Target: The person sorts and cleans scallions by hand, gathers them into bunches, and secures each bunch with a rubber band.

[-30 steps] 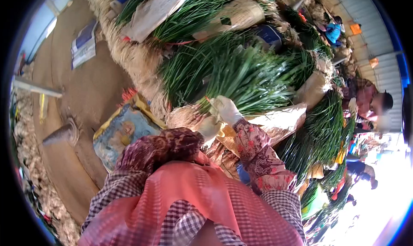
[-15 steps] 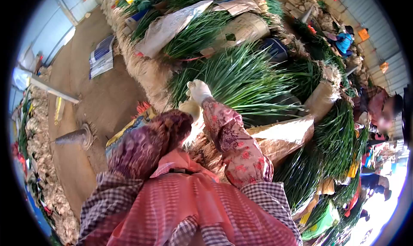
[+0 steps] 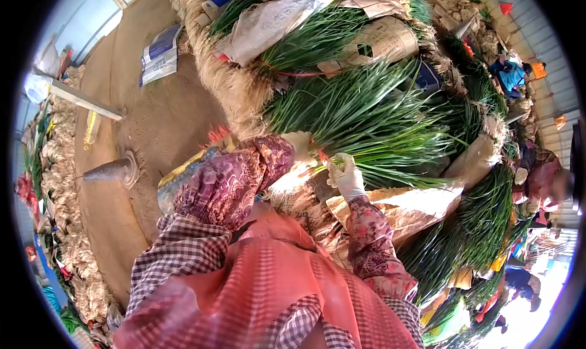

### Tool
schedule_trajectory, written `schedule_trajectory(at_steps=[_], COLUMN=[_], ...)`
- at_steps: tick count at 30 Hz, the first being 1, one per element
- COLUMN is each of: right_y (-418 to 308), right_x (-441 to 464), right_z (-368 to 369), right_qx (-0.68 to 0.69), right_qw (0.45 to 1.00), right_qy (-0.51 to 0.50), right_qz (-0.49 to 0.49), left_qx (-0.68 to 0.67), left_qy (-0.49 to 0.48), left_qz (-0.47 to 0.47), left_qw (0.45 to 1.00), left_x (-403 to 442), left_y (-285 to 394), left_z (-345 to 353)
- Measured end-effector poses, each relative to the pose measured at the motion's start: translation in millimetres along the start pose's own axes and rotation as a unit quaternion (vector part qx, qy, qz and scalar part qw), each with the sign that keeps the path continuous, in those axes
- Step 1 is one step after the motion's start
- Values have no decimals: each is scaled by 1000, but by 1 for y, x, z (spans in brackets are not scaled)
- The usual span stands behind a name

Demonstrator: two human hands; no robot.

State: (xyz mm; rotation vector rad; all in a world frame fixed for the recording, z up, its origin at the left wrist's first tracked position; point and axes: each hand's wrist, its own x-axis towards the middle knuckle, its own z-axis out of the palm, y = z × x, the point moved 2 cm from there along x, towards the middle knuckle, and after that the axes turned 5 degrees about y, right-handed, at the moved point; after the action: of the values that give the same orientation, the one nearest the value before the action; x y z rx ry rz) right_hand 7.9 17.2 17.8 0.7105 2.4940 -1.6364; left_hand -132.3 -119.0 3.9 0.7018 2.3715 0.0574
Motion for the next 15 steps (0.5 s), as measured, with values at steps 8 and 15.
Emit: schedule_trajectory(at_steps=[8,15], right_y=[-1,-62], right_x=[28,78], right_z=[11,56], right_qx=[-1,153], right_qw=[956,982], right_qy=[-201,-83], right_qz=[213,74], left_qx=[11,56], left_qy=[-6,239], left_qz=[23,-29], left_qw=[1000,969], left_x=[-12,-56], left_y=[-1,5], left_z=[-14,11])
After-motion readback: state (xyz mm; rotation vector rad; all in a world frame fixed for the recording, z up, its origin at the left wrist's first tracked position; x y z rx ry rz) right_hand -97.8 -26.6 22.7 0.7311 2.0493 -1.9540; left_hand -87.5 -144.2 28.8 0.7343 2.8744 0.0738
